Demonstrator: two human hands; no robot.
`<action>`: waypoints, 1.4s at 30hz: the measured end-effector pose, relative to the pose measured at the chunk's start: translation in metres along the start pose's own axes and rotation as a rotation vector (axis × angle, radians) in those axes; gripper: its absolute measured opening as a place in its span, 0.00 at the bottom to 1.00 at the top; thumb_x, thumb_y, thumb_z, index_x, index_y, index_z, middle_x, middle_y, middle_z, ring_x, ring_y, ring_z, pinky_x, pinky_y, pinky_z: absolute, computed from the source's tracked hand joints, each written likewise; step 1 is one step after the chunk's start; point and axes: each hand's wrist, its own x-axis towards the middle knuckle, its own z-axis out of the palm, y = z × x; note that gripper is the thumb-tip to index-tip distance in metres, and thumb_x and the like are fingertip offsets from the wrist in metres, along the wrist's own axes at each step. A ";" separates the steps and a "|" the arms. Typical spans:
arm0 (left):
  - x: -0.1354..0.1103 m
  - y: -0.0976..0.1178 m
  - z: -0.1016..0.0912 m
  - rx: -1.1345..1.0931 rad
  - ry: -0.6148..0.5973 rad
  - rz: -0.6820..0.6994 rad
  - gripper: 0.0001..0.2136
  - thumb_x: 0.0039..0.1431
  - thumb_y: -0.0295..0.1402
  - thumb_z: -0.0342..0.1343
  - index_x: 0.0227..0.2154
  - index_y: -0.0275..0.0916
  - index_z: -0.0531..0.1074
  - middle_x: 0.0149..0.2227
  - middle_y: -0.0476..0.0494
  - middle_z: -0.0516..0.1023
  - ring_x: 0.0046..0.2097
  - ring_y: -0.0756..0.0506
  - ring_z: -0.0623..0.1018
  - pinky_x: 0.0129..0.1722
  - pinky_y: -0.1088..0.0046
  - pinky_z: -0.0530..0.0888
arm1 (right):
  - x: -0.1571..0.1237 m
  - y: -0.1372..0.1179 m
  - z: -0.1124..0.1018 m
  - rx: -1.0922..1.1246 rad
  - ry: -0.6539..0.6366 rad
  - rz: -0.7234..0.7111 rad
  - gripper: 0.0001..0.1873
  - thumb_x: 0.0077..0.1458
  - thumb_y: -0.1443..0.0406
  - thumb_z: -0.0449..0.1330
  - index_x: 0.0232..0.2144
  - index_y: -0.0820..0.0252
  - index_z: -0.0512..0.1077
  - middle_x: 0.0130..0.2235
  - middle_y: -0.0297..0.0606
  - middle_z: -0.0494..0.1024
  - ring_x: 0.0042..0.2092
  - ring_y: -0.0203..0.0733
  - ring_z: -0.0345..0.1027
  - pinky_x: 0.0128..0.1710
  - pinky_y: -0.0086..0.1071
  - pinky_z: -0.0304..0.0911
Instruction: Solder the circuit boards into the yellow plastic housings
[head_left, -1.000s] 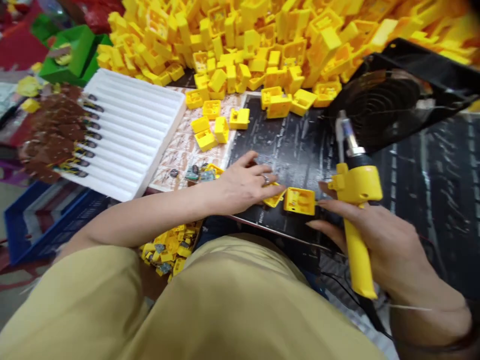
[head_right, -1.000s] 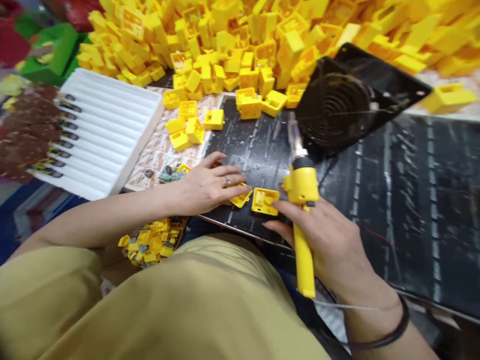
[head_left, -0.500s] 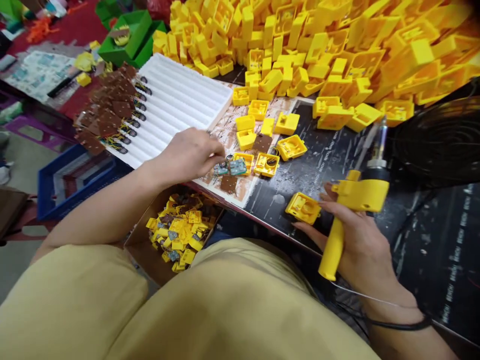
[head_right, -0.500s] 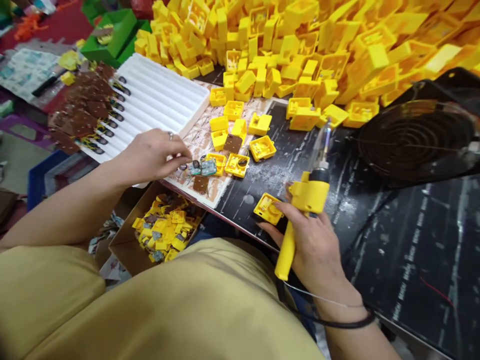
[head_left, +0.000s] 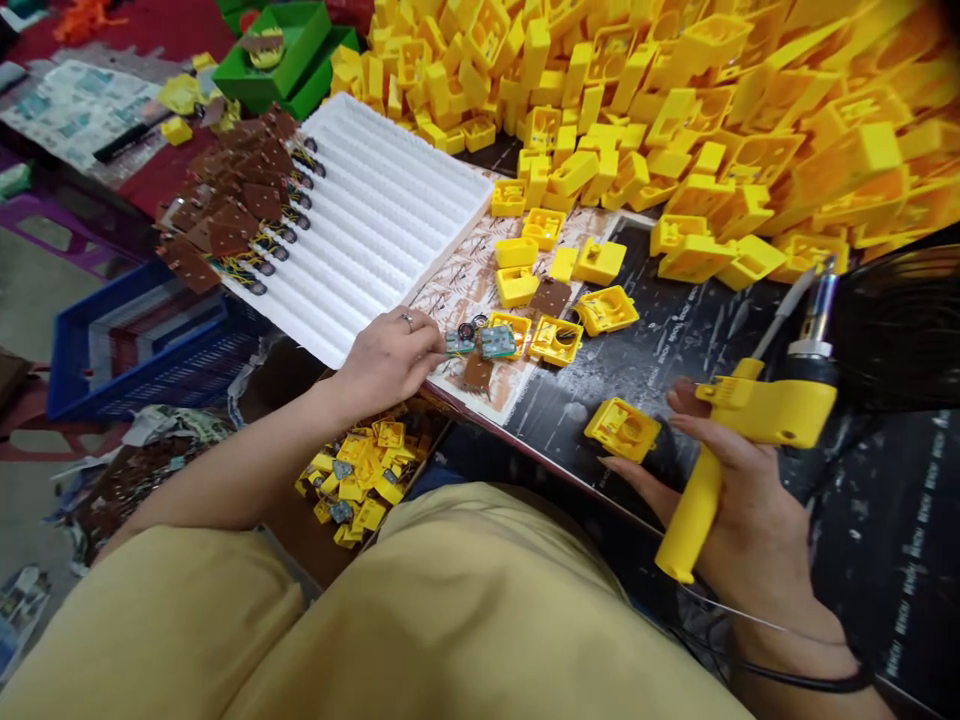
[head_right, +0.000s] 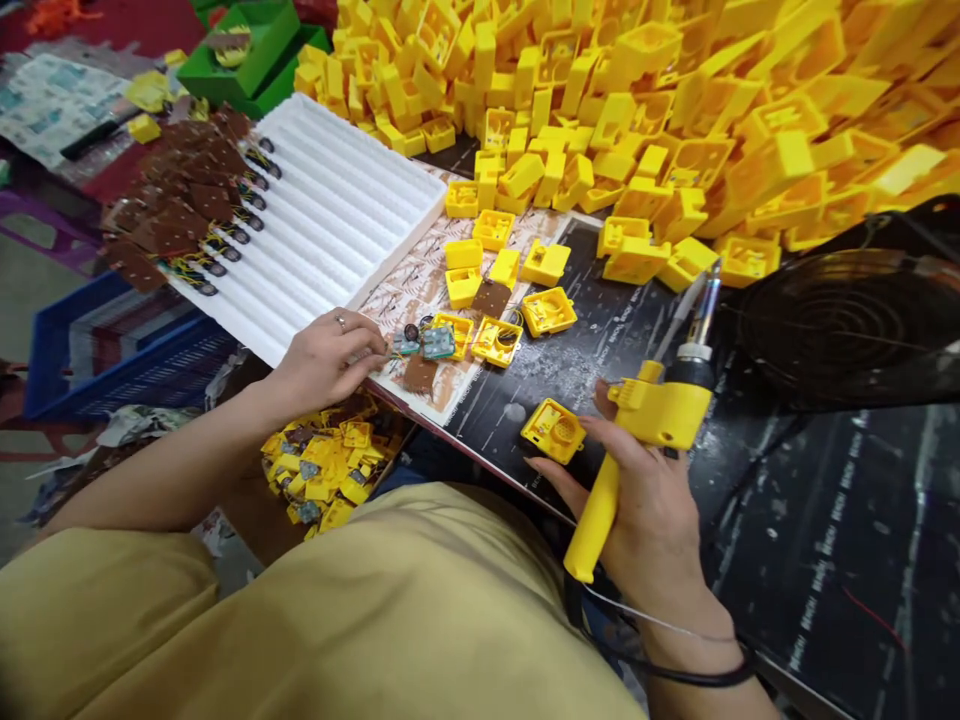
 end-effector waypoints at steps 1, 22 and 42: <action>0.002 0.004 -0.006 -0.111 0.017 0.009 0.09 0.64 0.33 0.51 0.34 0.36 0.74 0.41 0.39 0.82 0.46 0.42 0.80 0.49 0.62 0.75 | 0.003 -0.004 -0.002 0.015 0.014 -0.006 0.42 0.47 0.60 0.74 0.61 0.55 0.62 0.53 0.54 0.76 0.50 0.60 0.75 0.48 0.53 0.74; 0.065 0.096 0.033 -1.374 -0.080 -0.124 0.18 0.55 0.38 0.65 0.46 0.38 0.72 0.39 0.45 0.79 0.34 0.52 0.79 0.35 0.77 0.75 | 0.011 -0.034 -0.021 0.217 0.229 0.335 0.17 0.55 0.68 0.67 0.45 0.53 0.68 0.37 0.30 0.76 0.34 0.34 0.76 0.37 0.25 0.75; 0.061 0.131 0.032 -1.716 -0.237 -0.325 0.21 0.47 0.54 0.68 0.30 0.39 0.81 0.38 0.42 0.85 0.44 0.42 0.82 0.46 0.65 0.78 | 0.007 -0.039 -0.016 0.250 0.246 0.241 0.25 0.51 0.65 0.71 0.50 0.50 0.67 0.39 0.31 0.80 0.32 0.36 0.77 0.37 0.29 0.77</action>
